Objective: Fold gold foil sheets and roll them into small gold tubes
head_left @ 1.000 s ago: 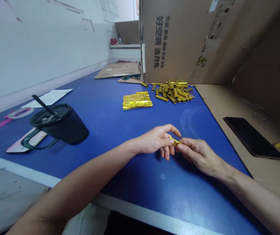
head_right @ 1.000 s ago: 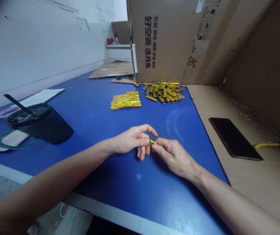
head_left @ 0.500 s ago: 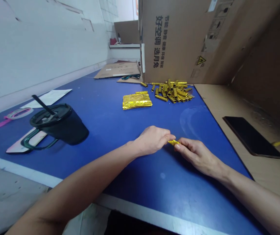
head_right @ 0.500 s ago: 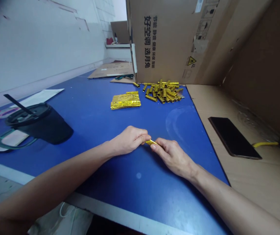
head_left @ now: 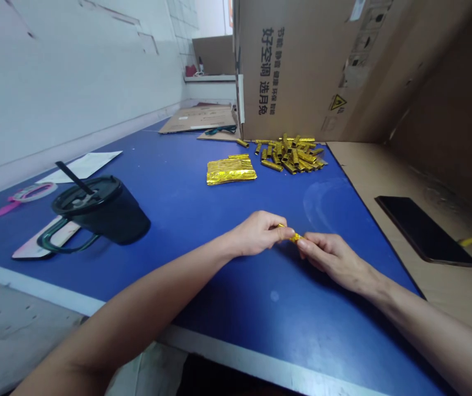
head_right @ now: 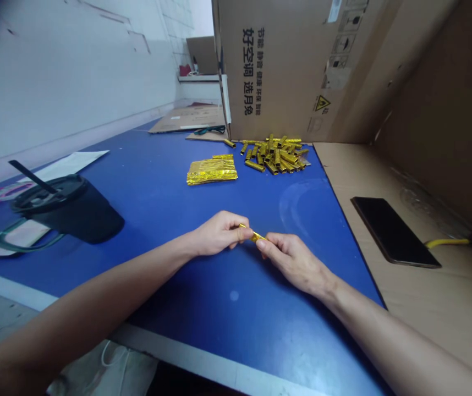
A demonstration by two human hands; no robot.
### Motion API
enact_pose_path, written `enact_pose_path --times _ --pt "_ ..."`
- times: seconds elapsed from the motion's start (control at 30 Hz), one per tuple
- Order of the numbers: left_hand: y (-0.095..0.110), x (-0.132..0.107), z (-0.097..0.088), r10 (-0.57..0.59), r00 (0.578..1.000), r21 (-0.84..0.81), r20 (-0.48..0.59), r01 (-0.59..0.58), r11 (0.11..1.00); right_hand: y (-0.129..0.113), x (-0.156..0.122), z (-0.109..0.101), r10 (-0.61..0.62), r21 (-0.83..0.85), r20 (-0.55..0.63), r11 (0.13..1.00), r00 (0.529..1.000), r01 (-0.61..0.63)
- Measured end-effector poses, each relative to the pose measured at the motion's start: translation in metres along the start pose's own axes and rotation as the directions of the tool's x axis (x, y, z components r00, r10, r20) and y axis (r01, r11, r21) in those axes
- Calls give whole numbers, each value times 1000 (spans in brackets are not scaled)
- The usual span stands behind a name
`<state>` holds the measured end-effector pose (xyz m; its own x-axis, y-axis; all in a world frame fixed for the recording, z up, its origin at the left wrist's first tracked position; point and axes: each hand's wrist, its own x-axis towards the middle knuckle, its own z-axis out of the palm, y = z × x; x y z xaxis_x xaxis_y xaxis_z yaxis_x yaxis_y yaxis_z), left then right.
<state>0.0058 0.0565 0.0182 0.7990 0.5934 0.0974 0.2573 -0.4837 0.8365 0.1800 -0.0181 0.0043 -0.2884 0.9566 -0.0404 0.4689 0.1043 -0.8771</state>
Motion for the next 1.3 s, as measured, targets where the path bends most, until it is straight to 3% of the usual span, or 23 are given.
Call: enact_pose_path --times 0.23,0.37,0.5,0.6,0.67,0.73,0.8,0.9,1.0,1.13,1.3 --pt "-6 1 -6 -21 999 -4 -23 21 1000 1 2 0 -23 -178 -80 984 997 9" --pt "-7 2 -6 -22 1000 -17 -17 21 1000 1 2 0 -163 -413 -111 905 980 104" --pt "-8 3 -5 -50 999 -87 10 51 995 1 -1 -4 -358 -689 -129 703 925 176" --pt "-7 2 -6 -167 984 -209 68 178 962 3 -2 -7 -472 -865 -116 481 874 144" --pt "-7 2 -6 -240 964 -271 115 263 926 4 -2 -7 -501 -906 -103 403 859 126" --pt "-8 2 -6 -273 952 -297 139 303 906 5 -1 -6 -477 -891 -116 437 871 120" --pt "-10 3 -5 -258 960 -280 107 278 919 4 -1 -5 -389 -807 -165 581 907 103" --pt "-10 3 -3 -148 988 -138 -48 140 981 3 1 -6 -205 -578 -221 815 953 42" --pt "-7 2 -1 -34 984 12 -173 36 999 3 4 -8 -101 -382 -209 924 973 14" --pt "-6 2 2 -28 971 -8 -239 27 1000 4 4 -9 -129 -277 -209 958 969 68" --pt "-11 6 5 -85 965 -250 -249 21 968 4 0 -7 -298 -447 -286 882 911 148"
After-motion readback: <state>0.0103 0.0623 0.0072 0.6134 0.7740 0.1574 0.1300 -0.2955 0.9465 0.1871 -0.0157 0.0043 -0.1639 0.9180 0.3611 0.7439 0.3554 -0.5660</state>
